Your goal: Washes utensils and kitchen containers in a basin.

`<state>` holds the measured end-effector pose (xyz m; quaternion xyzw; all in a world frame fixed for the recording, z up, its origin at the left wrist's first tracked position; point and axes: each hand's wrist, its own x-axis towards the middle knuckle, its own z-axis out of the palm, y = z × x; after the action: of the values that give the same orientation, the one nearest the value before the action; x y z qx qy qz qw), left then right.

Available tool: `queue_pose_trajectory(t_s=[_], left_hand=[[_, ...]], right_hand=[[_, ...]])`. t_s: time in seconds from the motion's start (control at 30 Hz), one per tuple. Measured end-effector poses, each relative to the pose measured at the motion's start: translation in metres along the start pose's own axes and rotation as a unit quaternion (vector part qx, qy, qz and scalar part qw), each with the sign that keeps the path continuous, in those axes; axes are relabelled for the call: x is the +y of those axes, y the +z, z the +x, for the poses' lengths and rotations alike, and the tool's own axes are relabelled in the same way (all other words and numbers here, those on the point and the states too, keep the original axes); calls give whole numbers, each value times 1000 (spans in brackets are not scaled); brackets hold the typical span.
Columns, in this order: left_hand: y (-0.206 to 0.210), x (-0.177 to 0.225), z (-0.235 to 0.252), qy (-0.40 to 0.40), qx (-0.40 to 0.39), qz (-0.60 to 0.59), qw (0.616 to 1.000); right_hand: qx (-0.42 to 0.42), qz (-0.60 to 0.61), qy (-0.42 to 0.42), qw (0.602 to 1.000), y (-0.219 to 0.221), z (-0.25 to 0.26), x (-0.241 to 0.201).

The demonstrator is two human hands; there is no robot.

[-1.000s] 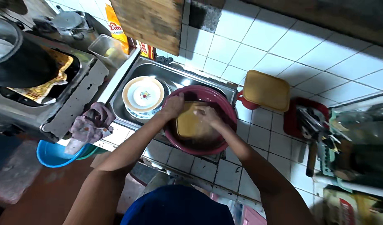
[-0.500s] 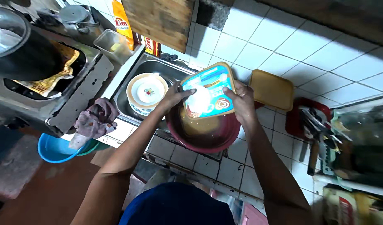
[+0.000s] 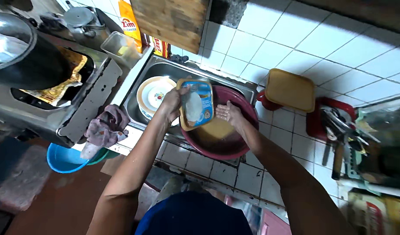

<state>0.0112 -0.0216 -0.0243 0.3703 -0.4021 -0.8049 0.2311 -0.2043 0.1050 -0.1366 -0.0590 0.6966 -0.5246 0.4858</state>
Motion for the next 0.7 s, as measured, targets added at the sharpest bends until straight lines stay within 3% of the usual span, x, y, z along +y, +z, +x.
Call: queue_pose_trajectory(t_s=[0.17, 0.43, 0.5, 0.6, 0.63, 0.7], left_hand=[[1, -3, -8, -17, 16, 30, 999], [-3, -13, -1, -56, 59, 35, 996], [0, -18, 2, -65, 67, 24, 995], [7, -25, 11, -71, 53, -4, 996], [11, -27, 14, -74, 56, -13, 996], [21, -30, 20, -74, 61, -34, 995]], right_hand=[[-39, 1, 38, 999, -15, 30, 24], [85, -138, 45, 986, -1, 17, 36], [79, -54, 58, 994, 5, 7, 28], [-43, 199, 14, 979, 39, -14, 6], [-62, 231, -24, 971, 57, -32, -2], [-62, 177, -132, 973, 86, -80, -12]])
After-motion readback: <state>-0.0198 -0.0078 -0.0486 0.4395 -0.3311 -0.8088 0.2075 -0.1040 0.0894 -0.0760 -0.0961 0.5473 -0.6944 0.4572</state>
